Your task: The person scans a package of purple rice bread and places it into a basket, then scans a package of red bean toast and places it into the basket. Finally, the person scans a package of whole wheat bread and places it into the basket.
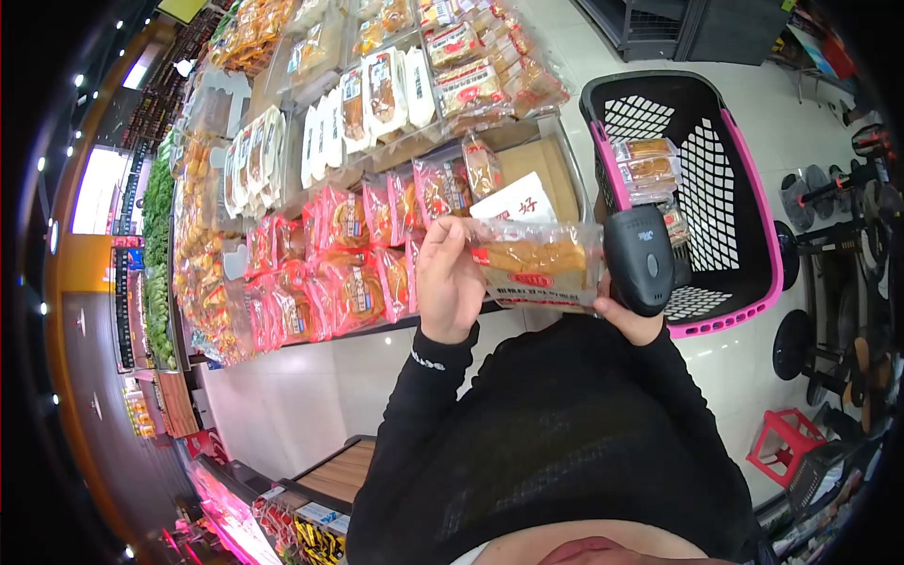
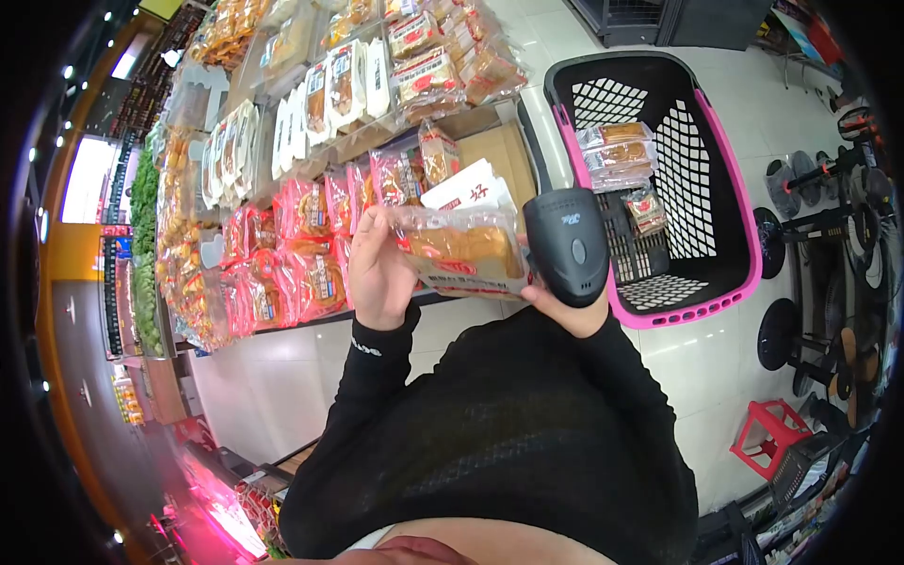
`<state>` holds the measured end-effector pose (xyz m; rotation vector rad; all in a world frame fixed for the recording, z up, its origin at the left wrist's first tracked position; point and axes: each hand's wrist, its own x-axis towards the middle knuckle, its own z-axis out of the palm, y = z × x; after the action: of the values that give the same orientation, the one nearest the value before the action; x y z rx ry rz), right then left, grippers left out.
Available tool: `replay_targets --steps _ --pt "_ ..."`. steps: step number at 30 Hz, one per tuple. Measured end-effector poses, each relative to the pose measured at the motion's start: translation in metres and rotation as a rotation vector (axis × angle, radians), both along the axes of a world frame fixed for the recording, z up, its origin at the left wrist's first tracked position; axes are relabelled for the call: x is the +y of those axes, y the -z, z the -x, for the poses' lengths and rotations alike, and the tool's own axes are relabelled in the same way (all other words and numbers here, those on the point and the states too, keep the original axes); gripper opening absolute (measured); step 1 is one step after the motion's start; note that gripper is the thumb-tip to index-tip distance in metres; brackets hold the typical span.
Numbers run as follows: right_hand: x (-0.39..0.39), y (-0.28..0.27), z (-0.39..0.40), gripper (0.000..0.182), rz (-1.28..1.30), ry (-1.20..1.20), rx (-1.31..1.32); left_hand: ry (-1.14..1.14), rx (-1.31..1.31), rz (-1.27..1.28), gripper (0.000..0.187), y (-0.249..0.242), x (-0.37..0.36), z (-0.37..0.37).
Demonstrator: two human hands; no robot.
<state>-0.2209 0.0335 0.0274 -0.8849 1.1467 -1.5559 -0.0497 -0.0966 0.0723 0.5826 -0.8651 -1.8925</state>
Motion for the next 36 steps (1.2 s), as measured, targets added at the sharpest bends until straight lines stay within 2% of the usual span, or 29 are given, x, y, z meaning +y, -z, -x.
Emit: replay_targets --steps 2,3,4,6,7,10,11,12,14,15,17,18,20,21,22,24,25,26,30,32,33,36 --pt "-0.005 0.006 0.012 0.052 0.21 0.033 0.307 0.005 -0.031 0.018 0.009 -0.005 -0.001 0.011" --pt "-0.004 0.011 0.019 0.055 0.143 -0.013 0.37 0.002 -0.035 -0.006 0.009 -0.006 0.0 0.015" --pt "-0.005 0.009 0.025 0.059 0.2 -0.038 0.493 -0.001 -0.04 -0.032 0.009 -0.007 0.001 0.018" --pt "-0.013 0.025 0.038 0.061 0.427 -0.086 0.676 0.009 -0.06 -0.009 0.01 -0.003 0.0 0.024" --pt "-0.017 0.031 0.043 0.066 0.423 -0.172 0.631 -0.001 -0.054 -0.087 0.011 -0.004 0.002 0.028" --pt "-0.023 0.019 0.054 0.071 0.304 -0.176 0.623 -0.009 -0.045 -0.22 0.011 0.007 -0.001 0.037" --pt "-0.026 0.032 0.055 0.073 0.405 -0.118 0.617 -0.014 -0.066 -0.293 0.011 0.011 -0.003 0.039" --pt "-0.027 0.032 0.058 0.073 0.399 -0.117 0.606 -0.019 -0.088 -0.363 0.011 0.016 -0.005 0.041" --pt "-0.029 0.028 0.061 0.068 0.131 -0.164 0.457 -0.034 -0.13 -0.399 0.011 0.027 -0.01 0.043" --pt "-0.033 0.028 0.064 0.068 0.127 -0.161 0.447 -0.027 -0.116 -0.449 0.012 0.03 -0.012 0.045" --pt "-0.037 0.03 0.066 0.062 0.119 -0.104 0.665 -0.022 -0.114 -0.51 0.014 0.034 -0.016 0.051" --pt "-0.037 0.034 0.066 0.062 0.109 -0.106 0.652 0.005 -0.125 -0.549 0.017 0.036 -0.018 0.055" --pt "-0.037 0.043 0.065 0.058 0.006 -0.039 0.34 0.031 -0.141 -0.593 0.02 0.04 -0.023 0.061" --pt "-0.034 0.042 0.07 0.059 -0.094 -0.093 0.172 0.067 -0.13 -0.568 0.024 0.041 -0.024 0.064" --pt "-0.034 0.046 0.072 0.059 -0.097 -0.093 0.168 0.102 -0.118 -0.543 0.027 0.042 -0.027 0.067" --pt "-0.035 0.053 0.074 0.053 -0.167 -0.018 -0.142 0.159 -0.056 -0.529 0.029 0.036 -0.034 0.079" --pt "-0.042 0.05 0.071 0.041 -0.063 0.147 -0.193 0.216 0.009 -0.509 0.031 0.034 -0.037 0.084" --pt "-0.046 0.05 0.073 0.037 -0.057 0.15 -0.348 0.21 0.006 -0.515 0.031 0.036 -0.04 0.088" --pt "-0.056 0.049 0.075 0.035 -0.091 0.264 -0.259 0.3 -0.133 -0.356 0.046 0.032 -0.042 0.106" --pt "-0.058 0.05 0.073 0.035 -0.123 0.313 -0.392 0.302 -0.278 -0.241 0.053 0.031 -0.037 0.11" --pt "-0.058 0.046 0.074 0.033 -0.126 0.299 -0.422 0.315 -0.272 -0.309 0.06 0.038 -0.037 0.103" --pt "-0.055 0.055 0.067 0.033 -0.067 0.312 -0.431 0.383 -0.371 -0.169 0.059 0.042 -0.032 0.095"
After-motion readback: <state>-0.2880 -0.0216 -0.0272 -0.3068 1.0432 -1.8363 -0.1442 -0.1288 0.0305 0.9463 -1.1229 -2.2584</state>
